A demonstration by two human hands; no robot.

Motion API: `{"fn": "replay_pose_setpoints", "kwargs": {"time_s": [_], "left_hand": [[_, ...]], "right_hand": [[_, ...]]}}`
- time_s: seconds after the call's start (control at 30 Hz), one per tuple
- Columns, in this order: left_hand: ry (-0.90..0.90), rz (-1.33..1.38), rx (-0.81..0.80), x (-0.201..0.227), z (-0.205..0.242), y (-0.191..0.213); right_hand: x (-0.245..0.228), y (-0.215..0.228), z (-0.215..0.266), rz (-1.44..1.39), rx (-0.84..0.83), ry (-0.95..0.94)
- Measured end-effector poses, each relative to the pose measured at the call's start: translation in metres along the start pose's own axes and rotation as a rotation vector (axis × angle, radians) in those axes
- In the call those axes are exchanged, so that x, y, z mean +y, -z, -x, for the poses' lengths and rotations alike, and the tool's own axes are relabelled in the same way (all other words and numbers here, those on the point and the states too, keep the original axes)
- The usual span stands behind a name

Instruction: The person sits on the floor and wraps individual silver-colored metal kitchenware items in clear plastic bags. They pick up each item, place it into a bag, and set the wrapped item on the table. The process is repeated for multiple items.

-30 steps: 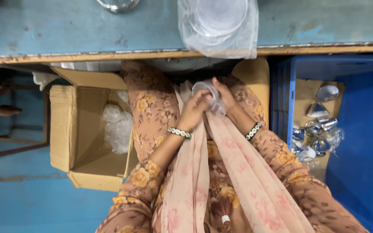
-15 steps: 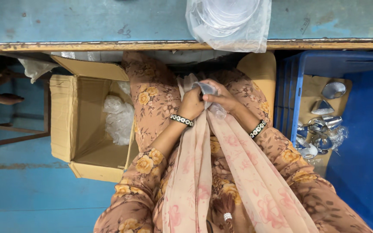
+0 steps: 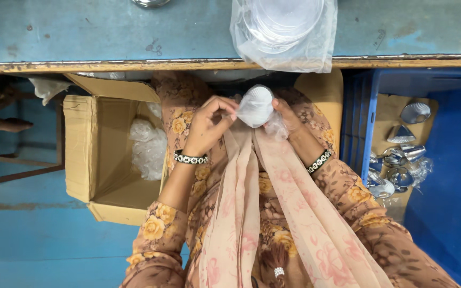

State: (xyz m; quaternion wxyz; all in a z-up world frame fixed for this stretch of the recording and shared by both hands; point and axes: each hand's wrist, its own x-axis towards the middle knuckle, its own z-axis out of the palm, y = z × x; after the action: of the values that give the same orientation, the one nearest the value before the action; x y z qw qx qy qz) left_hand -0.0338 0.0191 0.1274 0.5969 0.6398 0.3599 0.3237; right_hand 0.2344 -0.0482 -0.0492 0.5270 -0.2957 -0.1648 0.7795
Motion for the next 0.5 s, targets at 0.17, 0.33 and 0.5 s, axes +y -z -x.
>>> {"fn": "replay_pose_setpoints", "kwargs": {"time_s": [0.17,0.33,0.5], "left_hand": [[-0.303,-0.424,-0.087,0.026,-0.002,-0.014],[-0.204,-0.521,-0.224,0.024,-0.009,-0.014],[-0.187,-0.663,-0.269,0.003,-0.014,-0.007]], "right_hand": [[-0.006,-0.023,-0.001,-0.108,0.112,-0.054],[-0.009,-0.025,0.0,-0.228,0.13,-0.059],[0.001,-0.013,-0.005,-0.184,0.119,-0.134]]}}
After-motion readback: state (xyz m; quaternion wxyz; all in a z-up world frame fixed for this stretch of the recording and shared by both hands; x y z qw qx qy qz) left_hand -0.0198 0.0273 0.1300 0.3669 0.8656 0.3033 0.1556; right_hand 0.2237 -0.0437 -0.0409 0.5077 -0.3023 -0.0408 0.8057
